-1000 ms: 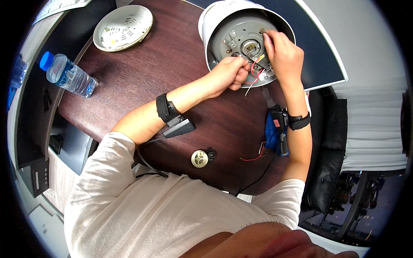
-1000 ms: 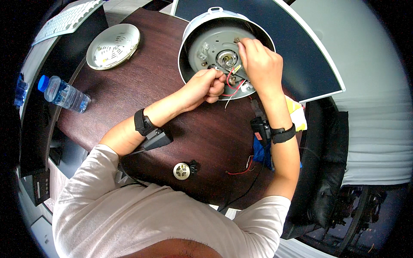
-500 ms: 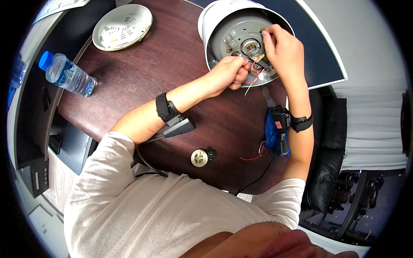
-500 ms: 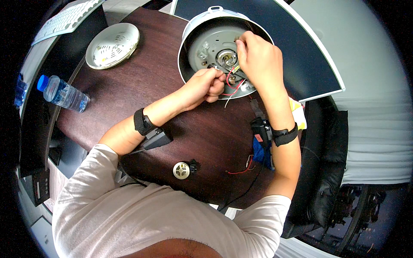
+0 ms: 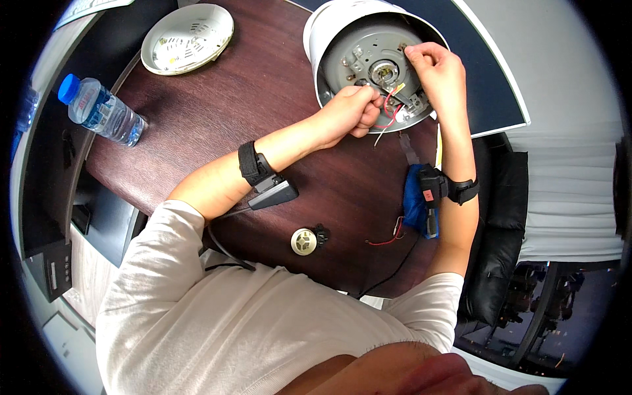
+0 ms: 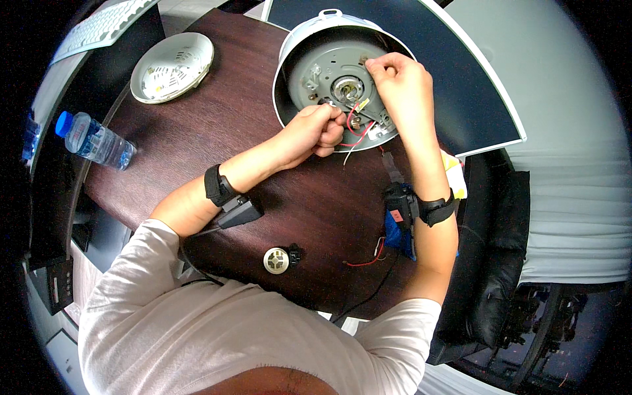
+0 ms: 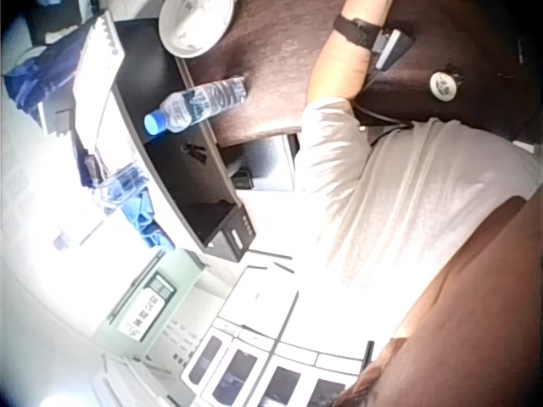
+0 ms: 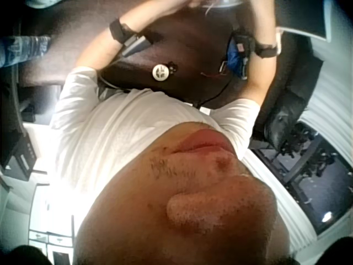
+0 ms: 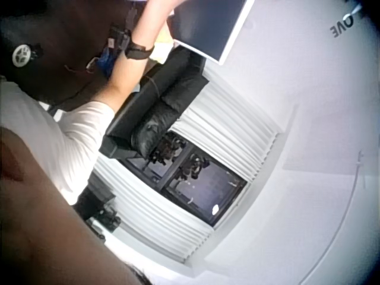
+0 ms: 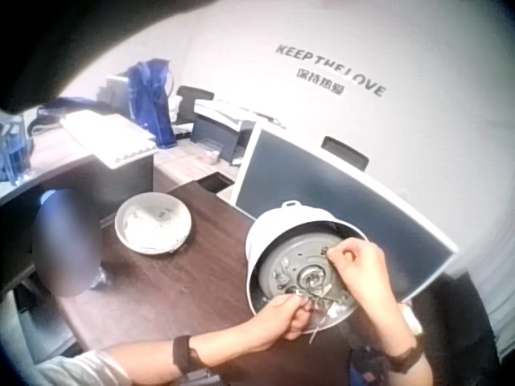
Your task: The person works on the internal wiring of a white cylindrical device, likely a lamp, using a multimeter to test connections. They repeatedly probe and adjust wires inside the housing while seated at a table.
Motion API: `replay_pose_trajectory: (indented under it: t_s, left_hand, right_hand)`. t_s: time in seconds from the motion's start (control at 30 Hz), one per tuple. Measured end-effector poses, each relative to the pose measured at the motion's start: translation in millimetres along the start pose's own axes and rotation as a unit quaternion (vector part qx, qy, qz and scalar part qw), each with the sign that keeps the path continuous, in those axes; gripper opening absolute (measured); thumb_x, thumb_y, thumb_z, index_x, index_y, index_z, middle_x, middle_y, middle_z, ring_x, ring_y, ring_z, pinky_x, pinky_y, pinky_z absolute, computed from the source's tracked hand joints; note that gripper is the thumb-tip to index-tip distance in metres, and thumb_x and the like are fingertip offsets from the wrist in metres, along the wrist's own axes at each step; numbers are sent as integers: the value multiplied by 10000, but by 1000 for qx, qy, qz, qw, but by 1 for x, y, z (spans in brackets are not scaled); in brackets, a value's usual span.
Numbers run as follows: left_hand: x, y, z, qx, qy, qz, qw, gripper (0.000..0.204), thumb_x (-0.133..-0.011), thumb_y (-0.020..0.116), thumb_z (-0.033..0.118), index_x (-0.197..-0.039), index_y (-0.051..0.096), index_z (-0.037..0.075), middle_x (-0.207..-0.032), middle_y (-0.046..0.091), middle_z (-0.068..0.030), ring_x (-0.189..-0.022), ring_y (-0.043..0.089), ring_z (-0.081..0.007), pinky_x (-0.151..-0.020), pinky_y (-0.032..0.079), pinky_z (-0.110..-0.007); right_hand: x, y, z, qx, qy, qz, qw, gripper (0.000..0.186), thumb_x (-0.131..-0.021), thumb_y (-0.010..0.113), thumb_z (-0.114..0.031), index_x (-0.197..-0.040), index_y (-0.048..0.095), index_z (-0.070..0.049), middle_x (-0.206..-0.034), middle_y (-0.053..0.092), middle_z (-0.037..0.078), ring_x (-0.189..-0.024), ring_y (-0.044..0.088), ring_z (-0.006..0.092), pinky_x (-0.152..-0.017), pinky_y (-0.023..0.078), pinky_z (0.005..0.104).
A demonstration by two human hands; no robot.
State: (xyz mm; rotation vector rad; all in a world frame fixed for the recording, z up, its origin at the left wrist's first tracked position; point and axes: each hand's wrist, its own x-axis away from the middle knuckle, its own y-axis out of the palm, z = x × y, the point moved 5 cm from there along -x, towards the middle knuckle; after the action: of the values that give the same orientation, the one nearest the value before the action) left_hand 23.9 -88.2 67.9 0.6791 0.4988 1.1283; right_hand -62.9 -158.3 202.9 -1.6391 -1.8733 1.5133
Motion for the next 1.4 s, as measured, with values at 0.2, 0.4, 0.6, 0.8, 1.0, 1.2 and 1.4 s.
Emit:
replay_pose_trajectory:
  t_s: [0.2, 0.4, 0.6, 0.8, 1.0, 1.2, 1.4]
  left_hand:
    - [0, -2, -2, -2, 2, 4, 1000, 194, -922, 350, 224, -792, 426, 100, -542, 295, 56, -451, 209, -65, -420, 177, -241]
    - [0, 0, -1, 0, 3, 3, 1000, 193, -923, 347, 224, -802, 427, 97, -547, 291, 56, -454, 205, -66, -422, 177, -242]
    - [0, -1, -2, 5, 2, 5, 1000, 184, -921, 351, 220, -810, 429, 96, -547, 295, 54, -454, 209, -66, -421, 177, -241]
    - [0, -1, -1, 3, 3, 8, 1000, 183, -919, 355, 218, -804, 429, 97, -545, 297, 53, -449, 209, -64, -417, 176, -241]
    - [2, 1, 1, -1, 1, 5, 1000, 190, -919, 351, 220, -792, 425, 99, -542, 290, 56, -449, 202, -63, -419, 173, -242]
    - [0, 0, 1, 1, 9, 2, 1000, 193, -919, 346, 217, -789, 422, 96, -540, 278, 59, -449, 199, -62, -420, 172, -242]
    - [1, 0, 1, 4, 5, 4, 1000, 192, -917, 343, 212, -787, 423, 95, -542, 275, 62, -449, 203, -61, -421, 172, -241]
  right_hand:
    - [4, -1, -15, 52, -50, 29, 997, 166, -798, 660, -206, -801, 658, -40, -549, 553, 113, -483, 555, 216, -510, 442, 324]
    - [10, 0, -22, 73, -129, 20, 989, 107, -837, 616, -180, -903, 631, -97, -580, 559, 98, -541, 587, 262, -531, 452, 358]
    - [13, -2, -24, 104, -197, 48, 974, 97, -839, 614, -181, -910, 632, -116, -707, 639, 97, -641, 641, 269, -564, 485, 358]
    - [15, 0, -24, 115, -225, 65, 965, 95, -834, 620, -172, -899, 641, -106, -701, 643, 97, -616, 635, 267, -547, 485, 341]
    - [6, -1, -18, 40, -77, 16, 996, 127, -788, 659, -170, -824, 684, -51, -568, 589, 89, -488, 564, 180, -525, 455, 293]
    - [-1, 0, -16, 31, -8, 3, 999, 167, -764, 685, -191, -809, 699, -31, -543, 578, 85, -485, 549, 142, -524, 449, 290]
    - [1, 4, -11, 6, 22, 17, 1000, 171, -766, 679, -188, -801, 687, -21, -549, 579, 84, -491, 555, 146, -526, 446, 291]
